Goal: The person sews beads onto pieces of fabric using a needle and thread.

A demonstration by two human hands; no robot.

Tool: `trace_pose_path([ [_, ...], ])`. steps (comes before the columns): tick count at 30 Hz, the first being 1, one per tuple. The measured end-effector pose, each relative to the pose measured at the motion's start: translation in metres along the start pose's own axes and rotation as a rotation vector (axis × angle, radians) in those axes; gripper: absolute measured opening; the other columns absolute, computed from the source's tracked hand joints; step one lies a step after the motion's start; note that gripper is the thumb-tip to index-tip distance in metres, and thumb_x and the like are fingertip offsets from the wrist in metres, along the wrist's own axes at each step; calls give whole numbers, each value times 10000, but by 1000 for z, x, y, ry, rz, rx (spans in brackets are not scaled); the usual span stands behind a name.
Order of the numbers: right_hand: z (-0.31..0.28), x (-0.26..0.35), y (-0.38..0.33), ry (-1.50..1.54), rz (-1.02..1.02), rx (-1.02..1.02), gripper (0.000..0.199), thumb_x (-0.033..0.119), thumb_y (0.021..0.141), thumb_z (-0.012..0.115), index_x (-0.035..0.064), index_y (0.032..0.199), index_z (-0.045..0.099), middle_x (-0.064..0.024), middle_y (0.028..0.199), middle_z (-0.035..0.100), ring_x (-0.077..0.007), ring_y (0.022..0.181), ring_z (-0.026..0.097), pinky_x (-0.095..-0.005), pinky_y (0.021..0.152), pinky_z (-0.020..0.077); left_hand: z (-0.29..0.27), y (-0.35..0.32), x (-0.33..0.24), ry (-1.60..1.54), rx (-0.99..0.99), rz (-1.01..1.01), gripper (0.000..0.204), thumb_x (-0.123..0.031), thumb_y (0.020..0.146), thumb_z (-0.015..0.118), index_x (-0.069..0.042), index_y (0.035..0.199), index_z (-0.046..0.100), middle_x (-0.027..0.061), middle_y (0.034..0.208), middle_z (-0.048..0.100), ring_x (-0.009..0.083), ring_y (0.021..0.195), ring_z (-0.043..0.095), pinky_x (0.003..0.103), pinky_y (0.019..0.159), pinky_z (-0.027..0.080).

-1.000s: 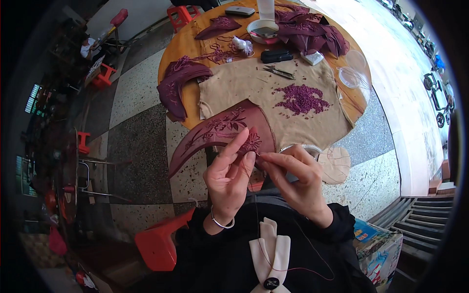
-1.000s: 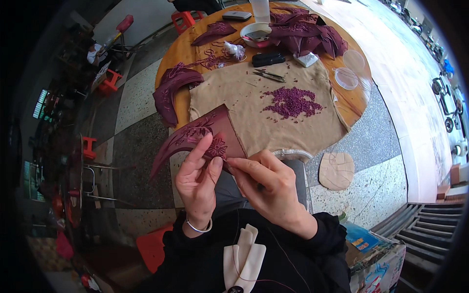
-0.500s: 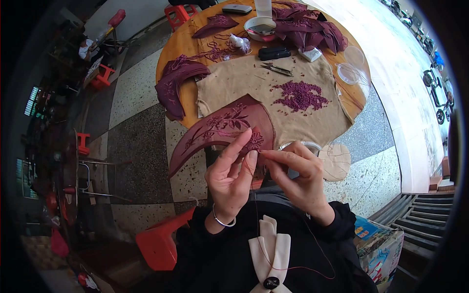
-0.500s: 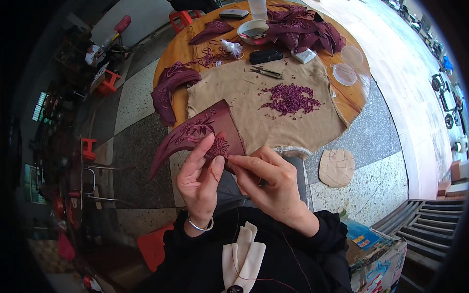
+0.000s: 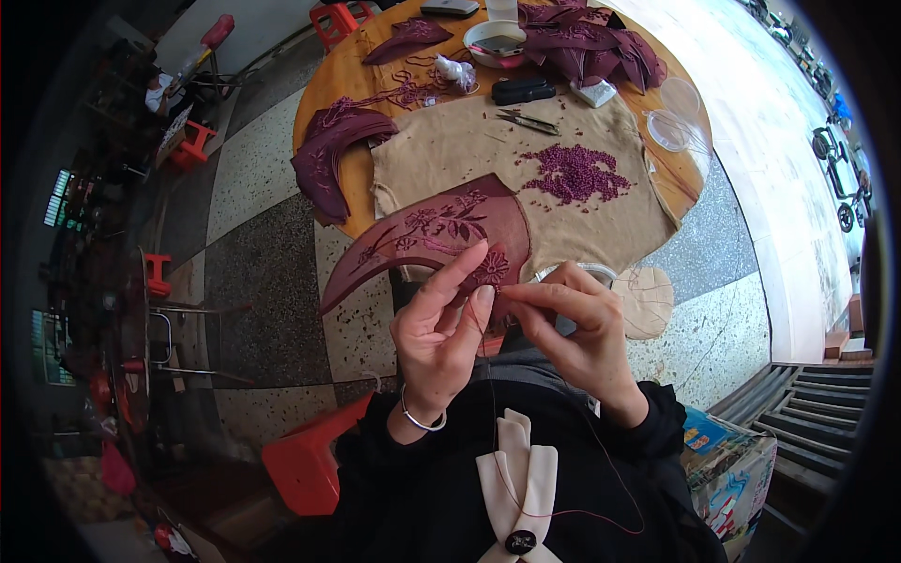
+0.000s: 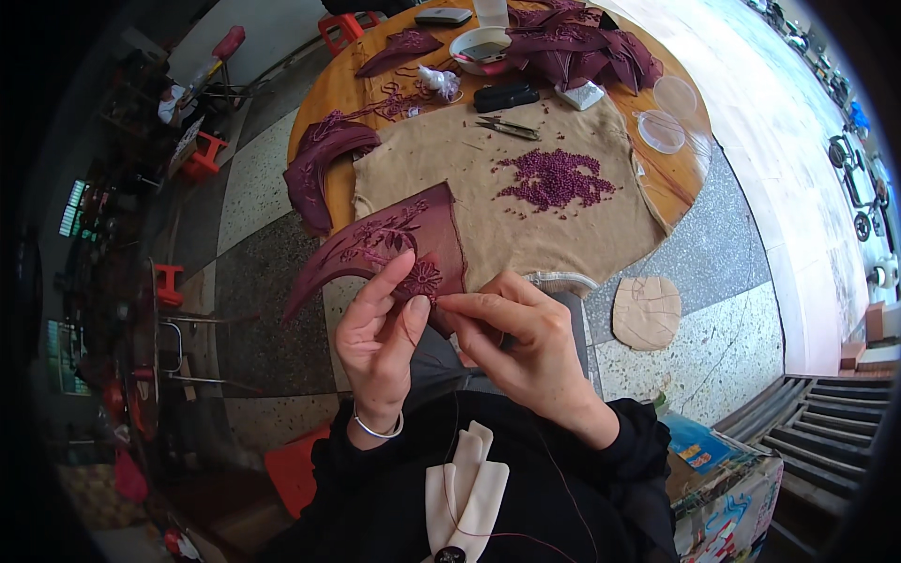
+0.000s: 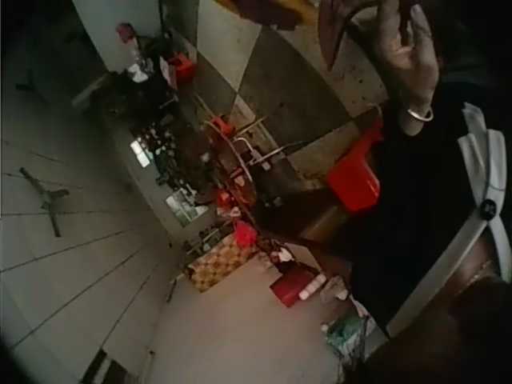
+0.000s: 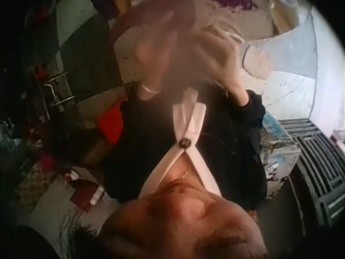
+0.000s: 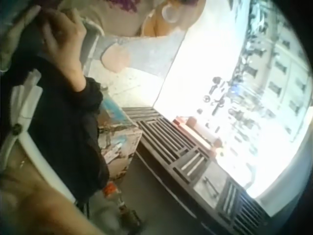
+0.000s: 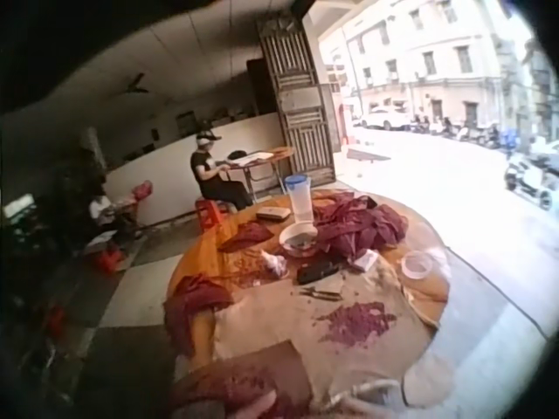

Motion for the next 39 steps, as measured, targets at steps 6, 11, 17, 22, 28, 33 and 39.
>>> trace_pose_path([
  [6,1,-4,-1,63,60,-16,197,-34,826,636,5,1009,698,-47,757,575,-90,601,609,-216,539,461,3,5,-2,-174,-50,-137,439,111,875,548,56,1308,496,18,892,626,12,772,534,147,740,432],
  [11,1,-5,-1,20,11,9,193,-25,833,634,6,1012,699,-44,766,579,-88,611,611,-214,556,469,-2,1,3,-185,11,-119,433,53,901,571,43,1324,484,57,985,649,55,883,580,180,803,470],
  [17,1,-4,-1,95,102,36,175,-17,841,631,3,1001,699,-38,778,581,-78,619,611,-211,558,465,2,-1,-2,-98,10,-38,418,58,906,556,49,1318,483,115,1144,617,99,1012,575,221,893,469],
  [22,2,-6,-1,154,151,50,158,-12,851,623,-3,991,697,-36,789,579,-73,625,611,-207,558,460,0,-2,-2,-48,24,-8,389,59,900,562,38,1286,523,131,1205,599,120,1060,568,238,911,468],
  [28,0,-4,1,116,121,81,155,-3,859,625,-1,995,698,-33,794,577,-76,638,622,-205,564,467,0,-3,-3,107,12,92,375,58,895,572,34,1268,545,98,1146,616,106,1021,570,230,889,469],
  [33,0,-7,-2,169,156,62,156,-2,865,621,-4,1002,696,-38,809,576,-85,661,638,-201,571,480,1,2,0,-102,50,1,400,57,900,572,30,1295,522,87,1113,619,92,981,574,227,874,472],
  [39,1,-8,-2,194,160,68,157,-2,870,617,-12,1008,692,-40,824,578,-80,664,635,-192,580,477,3,-1,4,-173,47,-9,416,61,901,569,25,1311,507,86,1105,619,88,972,576,219,858,475],
])
Point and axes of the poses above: each hand's wrist, its own y-axis towards the middle knuckle, its own z-axis out of the palm, x = y × z, the point moved 5 cm from there along y, towards the middle knuckle
